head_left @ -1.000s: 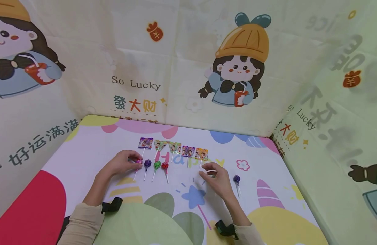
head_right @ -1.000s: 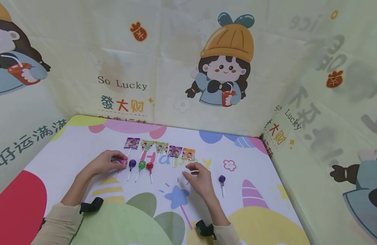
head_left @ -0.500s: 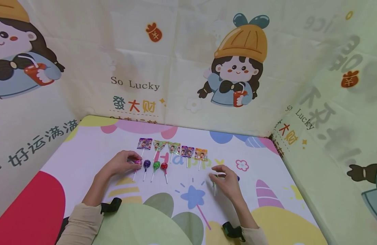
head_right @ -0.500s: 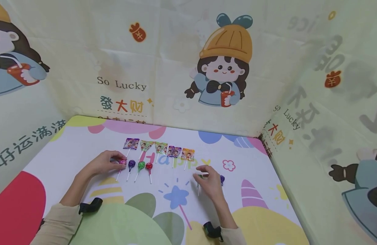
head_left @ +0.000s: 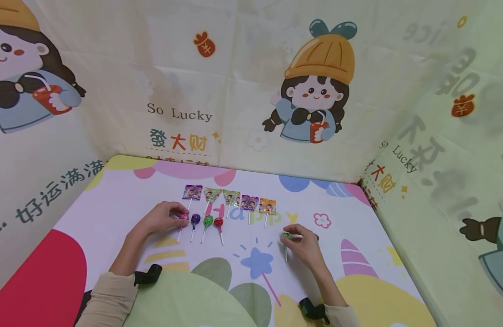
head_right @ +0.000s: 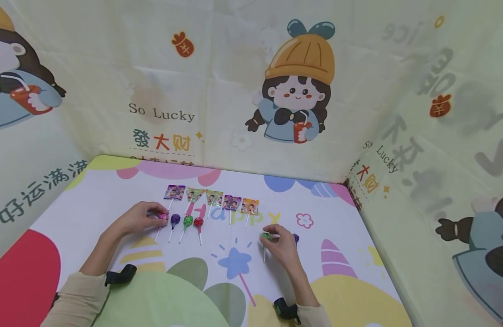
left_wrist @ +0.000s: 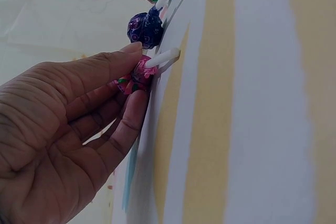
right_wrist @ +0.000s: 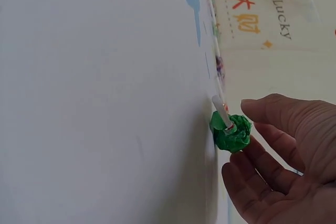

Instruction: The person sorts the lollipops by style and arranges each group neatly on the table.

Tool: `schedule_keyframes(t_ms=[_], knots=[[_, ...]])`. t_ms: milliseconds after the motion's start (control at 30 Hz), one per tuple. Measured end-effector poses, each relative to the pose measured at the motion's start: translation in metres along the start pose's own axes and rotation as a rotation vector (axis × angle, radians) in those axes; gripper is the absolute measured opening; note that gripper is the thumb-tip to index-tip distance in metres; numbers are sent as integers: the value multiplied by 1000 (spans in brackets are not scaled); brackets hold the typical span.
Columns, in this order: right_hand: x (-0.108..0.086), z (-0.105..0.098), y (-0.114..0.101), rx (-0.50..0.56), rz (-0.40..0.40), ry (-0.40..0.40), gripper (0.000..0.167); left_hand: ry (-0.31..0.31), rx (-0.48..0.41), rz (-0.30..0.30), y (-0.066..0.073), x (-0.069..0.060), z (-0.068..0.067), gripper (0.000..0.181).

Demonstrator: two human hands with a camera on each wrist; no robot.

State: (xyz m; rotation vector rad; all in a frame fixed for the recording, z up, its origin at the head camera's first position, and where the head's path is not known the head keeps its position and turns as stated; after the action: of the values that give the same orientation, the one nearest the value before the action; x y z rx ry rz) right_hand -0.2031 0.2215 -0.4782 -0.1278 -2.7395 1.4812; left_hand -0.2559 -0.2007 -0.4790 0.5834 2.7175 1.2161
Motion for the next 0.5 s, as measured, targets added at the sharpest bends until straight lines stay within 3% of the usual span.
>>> schedule_keyframes(t_ms=[500], knots=[[3, 1, 6, -39, -2, -14, 23, 1, 6, 14, 0, -1, 1, 32]])
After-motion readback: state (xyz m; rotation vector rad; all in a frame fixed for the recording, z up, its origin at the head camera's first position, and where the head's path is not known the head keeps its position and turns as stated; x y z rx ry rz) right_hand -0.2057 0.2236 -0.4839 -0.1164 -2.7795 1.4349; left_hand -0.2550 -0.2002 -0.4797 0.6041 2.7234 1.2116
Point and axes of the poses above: each hand's wrist, its own x-axis towards the middle knuckle, its own z-axis out of the palm, y = z × x, the point moved 4 cm from there along x, towards the middle knuckle, and after that the axes turned 10 degrees about z, right-handed, at the moved point
